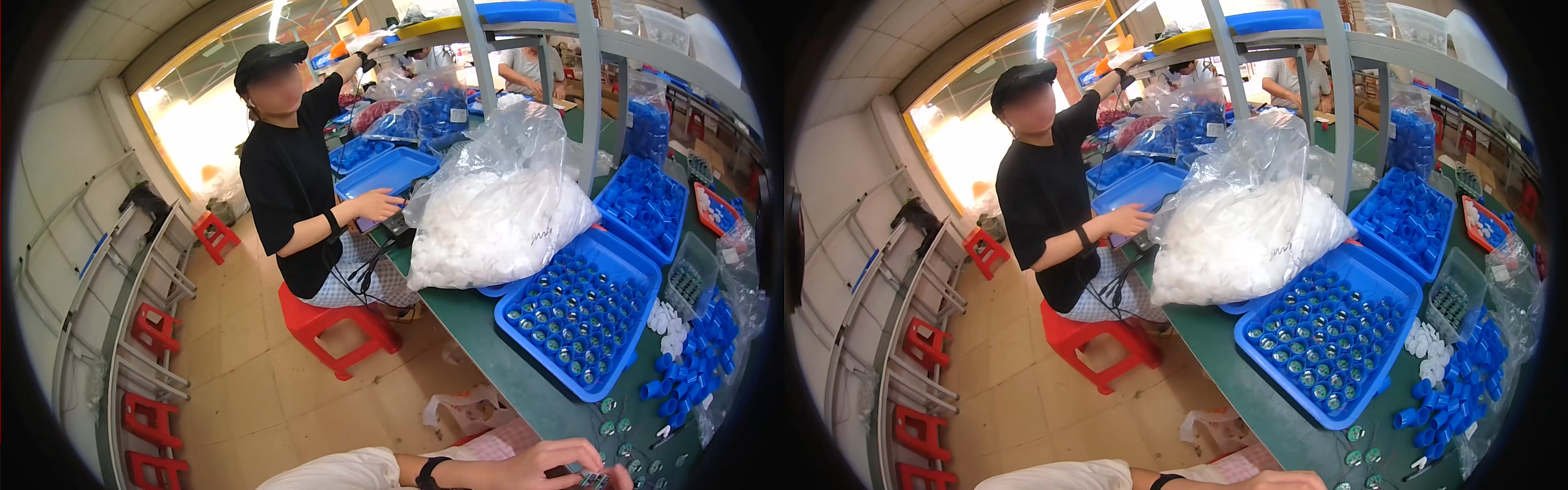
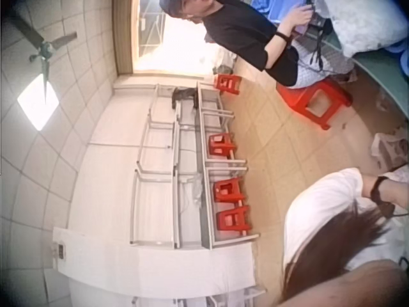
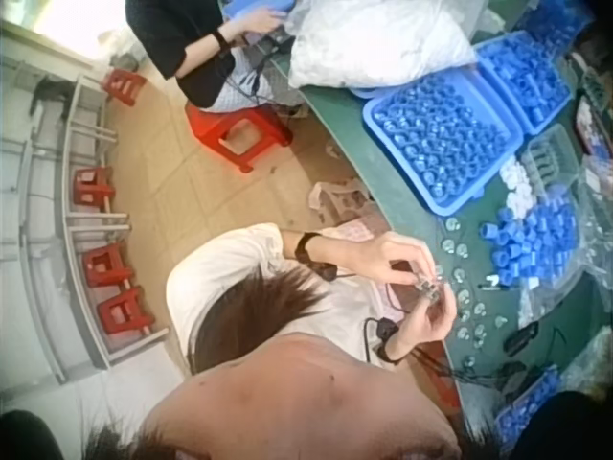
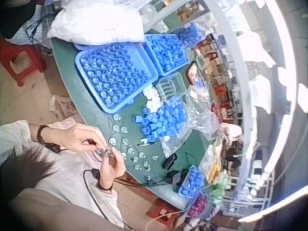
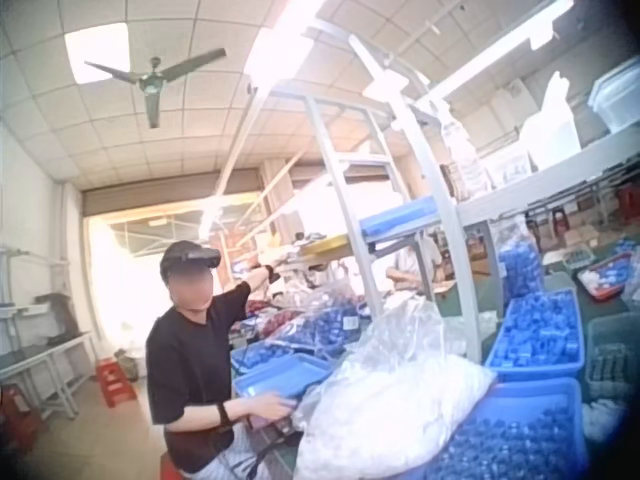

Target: The person is assembling electronic components by placing small circuit boards into blue plastic caps and cases.

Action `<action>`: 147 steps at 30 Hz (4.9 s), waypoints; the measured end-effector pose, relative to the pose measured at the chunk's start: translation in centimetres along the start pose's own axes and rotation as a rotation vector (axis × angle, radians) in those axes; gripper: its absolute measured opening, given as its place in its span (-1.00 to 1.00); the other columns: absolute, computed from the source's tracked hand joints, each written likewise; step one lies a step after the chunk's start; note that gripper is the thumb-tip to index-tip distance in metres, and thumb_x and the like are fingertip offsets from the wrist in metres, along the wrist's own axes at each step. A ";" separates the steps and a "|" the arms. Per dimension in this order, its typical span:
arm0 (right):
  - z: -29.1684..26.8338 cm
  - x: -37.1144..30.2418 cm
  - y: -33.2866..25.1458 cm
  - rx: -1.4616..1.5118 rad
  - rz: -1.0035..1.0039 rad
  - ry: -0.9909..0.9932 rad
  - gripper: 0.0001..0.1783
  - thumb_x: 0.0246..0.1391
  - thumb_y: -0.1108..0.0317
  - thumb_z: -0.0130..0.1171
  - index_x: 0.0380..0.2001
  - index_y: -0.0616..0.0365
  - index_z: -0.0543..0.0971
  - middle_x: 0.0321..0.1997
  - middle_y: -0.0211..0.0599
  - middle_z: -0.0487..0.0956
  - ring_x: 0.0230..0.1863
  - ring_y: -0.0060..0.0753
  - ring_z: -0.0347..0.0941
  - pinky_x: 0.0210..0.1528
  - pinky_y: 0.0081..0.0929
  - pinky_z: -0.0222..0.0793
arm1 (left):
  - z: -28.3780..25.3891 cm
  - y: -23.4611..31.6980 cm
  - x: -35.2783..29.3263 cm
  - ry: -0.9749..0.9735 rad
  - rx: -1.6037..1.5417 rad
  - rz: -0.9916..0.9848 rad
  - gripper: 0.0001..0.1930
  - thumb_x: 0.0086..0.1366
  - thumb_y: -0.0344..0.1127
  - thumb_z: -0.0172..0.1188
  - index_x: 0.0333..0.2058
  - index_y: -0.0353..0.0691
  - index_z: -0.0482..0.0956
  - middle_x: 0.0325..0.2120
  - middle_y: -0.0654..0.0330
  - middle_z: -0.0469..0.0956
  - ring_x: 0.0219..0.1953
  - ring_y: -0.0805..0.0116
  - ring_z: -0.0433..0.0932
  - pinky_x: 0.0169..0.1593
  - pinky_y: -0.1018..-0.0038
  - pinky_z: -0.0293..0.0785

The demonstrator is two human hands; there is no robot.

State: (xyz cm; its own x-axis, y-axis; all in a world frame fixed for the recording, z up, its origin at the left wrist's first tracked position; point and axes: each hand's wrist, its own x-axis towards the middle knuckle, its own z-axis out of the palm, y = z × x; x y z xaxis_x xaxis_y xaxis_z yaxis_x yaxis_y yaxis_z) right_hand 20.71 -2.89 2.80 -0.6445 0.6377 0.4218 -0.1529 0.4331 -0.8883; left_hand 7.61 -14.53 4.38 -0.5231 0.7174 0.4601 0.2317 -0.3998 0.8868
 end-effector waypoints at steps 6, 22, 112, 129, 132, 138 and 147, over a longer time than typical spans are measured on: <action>0.2 0.8 -1.5 -0.150 -0.090 -0.043 -0.82 -0.08 0.73 0.16 -0.33 0.39 0.53 -0.32 -0.11 0.55 -0.33 -0.33 0.46 -0.25 -0.44 0.43 | -0.2 -0.2 0.2 0.003 0.018 0.102 -0.84 0.03 -0.58 0.25 -0.35 -0.33 0.59 -0.35 0.08 0.58 -0.26 0.20 0.57 -0.23 0.41 0.50; -0.3 -0.1 -0.7 -0.114 -0.237 0.006 -0.78 -0.09 0.79 0.07 -0.30 0.45 0.51 -0.32 -0.02 0.54 -0.35 -0.27 0.44 -0.29 -0.40 0.44 | 1.3 0.1 -0.5 0.132 0.059 0.181 -0.87 0.02 -0.62 0.25 -0.39 -0.36 0.60 -0.40 0.06 0.60 -0.32 0.20 0.59 -0.28 0.42 0.51; -10.8 -5.0 -3.2 -0.175 0.016 0.442 -0.69 -0.18 0.74 0.07 -0.27 0.31 0.44 -0.38 -0.23 0.41 -0.37 -0.47 0.35 -0.27 -0.58 0.27 | 1.2 -17.7 23.4 -0.535 1.175 0.231 -0.82 -0.05 -0.49 0.22 -0.39 -0.24 0.56 -0.43 0.09 0.53 -0.27 0.08 0.49 -0.18 0.26 0.41; -9.6 -3.8 -4.1 -0.265 -0.045 0.327 -0.67 -0.22 0.70 0.14 -0.26 0.33 0.51 -0.45 -0.21 0.47 -0.37 -0.38 0.40 -0.33 -0.57 0.30 | 2.0 -5.9 19.0 -0.405 0.212 -0.233 -0.78 0.20 -0.41 0.16 -0.18 -0.32 0.44 -0.14 0.08 0.51 -0.14 0.30 0.54 -0.03 0.41 0.47; -10.4 -2.6 -3.6 -0.378 -0.151 0.156 -0.54 -0.27 0.73 0.21 -0.16 0.35 0.54 -0.33 -0.10 0.55 -0.35 -0.29 0.46 -0.31 -0.49 0.39 | 3.9 -0.6 14.0 -0.433 -0.317 -0.480 -0.76 0.24 -0.48 0.10 -0.12 -0.36 0.38 -0.05 -0.05 0.45 -0.03 0.14 0.50 0.05 0.24 0.47; -8.7 -1.4 -3.2 0.062 -0.220 0.061 -0.60 -0.32 0.75 0.27 -0.27 0.40 0.53 -0.28 -0.08 0.55 -0.30 -0.15 0.52 -0.23 -0.37 0.45 | 4.7 3.8 5.9 -0.394 -0.469 -0.515 -0.80 0.22 -0.56 0.05 -0.16 -0.41 0.37 -0.09 -0.29 0.46 -0.09 0.00 0.54 0.01 0.19 0.47; -7.4 -0.6 -3.1 0.012 -0.447 0.042 -0.64 -0.31 0.65 0.38 -0.32 0.29 0.58 -0.27 -0.20 0.53 -0.30 -0.28 0.48 -0.28 -0.43 0.45 | 5.8 4.0 4.0 -0.351 -0.425 -0.466 -0.81 0.15 -0.65 0.08 -0.23 -0.51 0.44 -0.24 -0.29 0.53 -0.04 -0.02 0.51 0.03 0.21 0.46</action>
State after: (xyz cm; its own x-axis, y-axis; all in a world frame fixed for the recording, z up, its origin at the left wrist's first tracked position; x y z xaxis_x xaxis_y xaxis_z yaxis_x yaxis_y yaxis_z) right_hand 27.11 0.07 6.66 -0.4824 0.4148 0.7715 -0.4180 0.6650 -0.6190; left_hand 11.18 -10.02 10.03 -0.1793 0.9799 0.0876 -0.3276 -0.1434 0.9339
